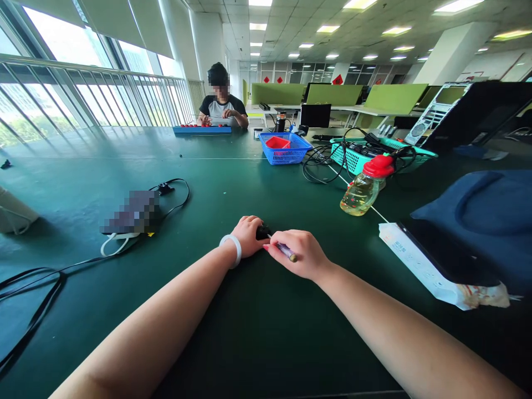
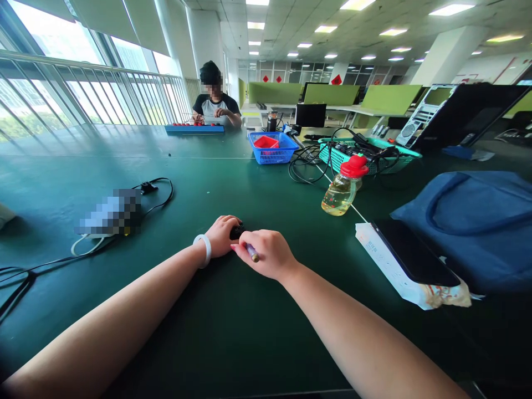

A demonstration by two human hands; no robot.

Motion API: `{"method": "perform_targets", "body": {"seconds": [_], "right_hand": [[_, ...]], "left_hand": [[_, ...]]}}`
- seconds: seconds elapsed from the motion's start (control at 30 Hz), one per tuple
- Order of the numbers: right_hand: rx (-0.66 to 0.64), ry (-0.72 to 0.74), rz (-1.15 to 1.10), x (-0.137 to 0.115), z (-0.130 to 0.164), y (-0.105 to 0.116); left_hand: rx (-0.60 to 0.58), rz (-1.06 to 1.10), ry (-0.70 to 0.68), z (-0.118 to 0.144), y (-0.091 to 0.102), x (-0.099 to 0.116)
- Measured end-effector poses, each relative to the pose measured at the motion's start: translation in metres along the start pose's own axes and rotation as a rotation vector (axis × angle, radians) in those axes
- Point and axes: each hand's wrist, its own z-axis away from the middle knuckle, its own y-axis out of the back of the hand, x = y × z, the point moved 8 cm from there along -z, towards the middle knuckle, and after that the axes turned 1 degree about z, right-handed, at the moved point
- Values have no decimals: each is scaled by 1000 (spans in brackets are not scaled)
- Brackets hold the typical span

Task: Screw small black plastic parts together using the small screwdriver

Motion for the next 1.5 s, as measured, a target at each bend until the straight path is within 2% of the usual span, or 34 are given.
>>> {"method": "perform_targets", "body": {"seconds": [0.2,0.37,0.5,0.9,1.17,1.5], "right_hand": [[127,-324,-351,39,3,1],[177,-480,-561,62,6,-4],[174,-506,-643,70,7,-9],[302,-579,-798,85,10,-8],[196,-568,-808,81,7,-16],[374,-621,-901,94,11,-13]], "left_hand": [[6,23,-7,2,2,0],[-27,14,27,2,2,2],[-30,12,26,2,1,1],[-7,41,2,2,0,0],[-11,40,-10,2,1,1],[-7,43,9,2,1,-2]]}}
